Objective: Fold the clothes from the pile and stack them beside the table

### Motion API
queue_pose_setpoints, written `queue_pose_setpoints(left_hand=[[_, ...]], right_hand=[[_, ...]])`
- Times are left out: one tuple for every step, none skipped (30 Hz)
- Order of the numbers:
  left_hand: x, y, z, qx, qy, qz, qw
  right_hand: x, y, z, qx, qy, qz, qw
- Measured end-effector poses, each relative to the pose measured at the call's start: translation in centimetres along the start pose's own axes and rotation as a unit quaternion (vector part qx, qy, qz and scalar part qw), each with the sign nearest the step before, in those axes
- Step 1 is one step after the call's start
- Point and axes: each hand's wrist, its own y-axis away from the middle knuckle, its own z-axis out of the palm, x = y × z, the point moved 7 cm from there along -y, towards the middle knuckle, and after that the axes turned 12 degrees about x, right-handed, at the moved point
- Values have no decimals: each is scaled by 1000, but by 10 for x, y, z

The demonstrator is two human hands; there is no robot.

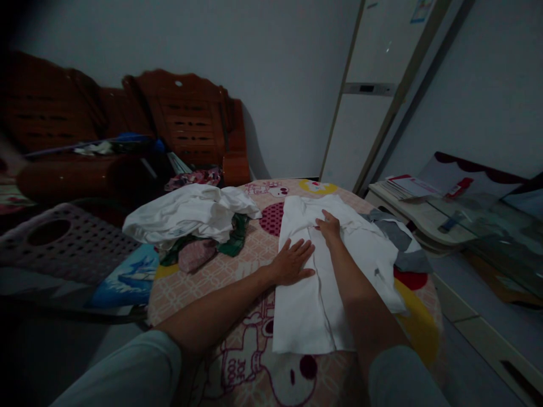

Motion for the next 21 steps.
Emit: queue_pose_setpoints(left_hand=[[0,0,0,-2,2,3,1000],[1,0,0,-2,5,6,1000],[1,0,-1,-2,7,9,1000],[1,0,-1,-2,8,11,1000],[1,0,0,-2,10,12,1000],[1,1,0,-2,11,11,1000],[1,1,1,-1,12,11,1000],[1,1,1,-1,13,11,1000],[1,1,2,-1,14,11,1000],[1,1,2,-1,15,13,1000],[1,1,2,-2,16,13,1000],[2,1,2,-3,18,13,1000],[2,1,1,-3,20,12,1000],[2,1,1,-4,23,10,1000],[2,1,1,-6,26,7,1000],[2,2,1,-7,29,5,1000],[2,2,2,-7,31,3,999],[2,2,3,-6,33,3,999],[2,3,4,-4,34,4,999],[2,3,4,-1,35,5,999],[2,3,5,2,35,7,999]], right_hand=[[-3,1,1,4,41,-8,999],[-8,2,3,7,90,-21,996],[-13,2,4,9,134,-35,990],[-19,2,7,9,167,-48,985],[-25,1,8,12,189,-61,980],[-32,-1,10,17,202,-72,977],[-38,-3,11,25,212,-84,973],[-44,-4,13,33,225,-101,969],[-50,-5,16,38,238,-123,963],[-56,-6,21,39,249,-147,957],[-60,-6,28,35,257,-172,950],[-63,-6,37,26,259,-193,946],[-64,-7,46,12,249,-200,948],[-62,-8,56,-5,231,-189,954],[-58,-10,65,-21,208,-166,964],[-54,-13,74,-34,187,-137,972],[-48,-16,81,-44,171,-107,978],[-43,-19,88,-54,158,-79,983],[-39,-22,94,-68,146,-53,986],[-35,-25,100,-84,130,-29,988],[-32,-27,105,-103,109,-5,989]])
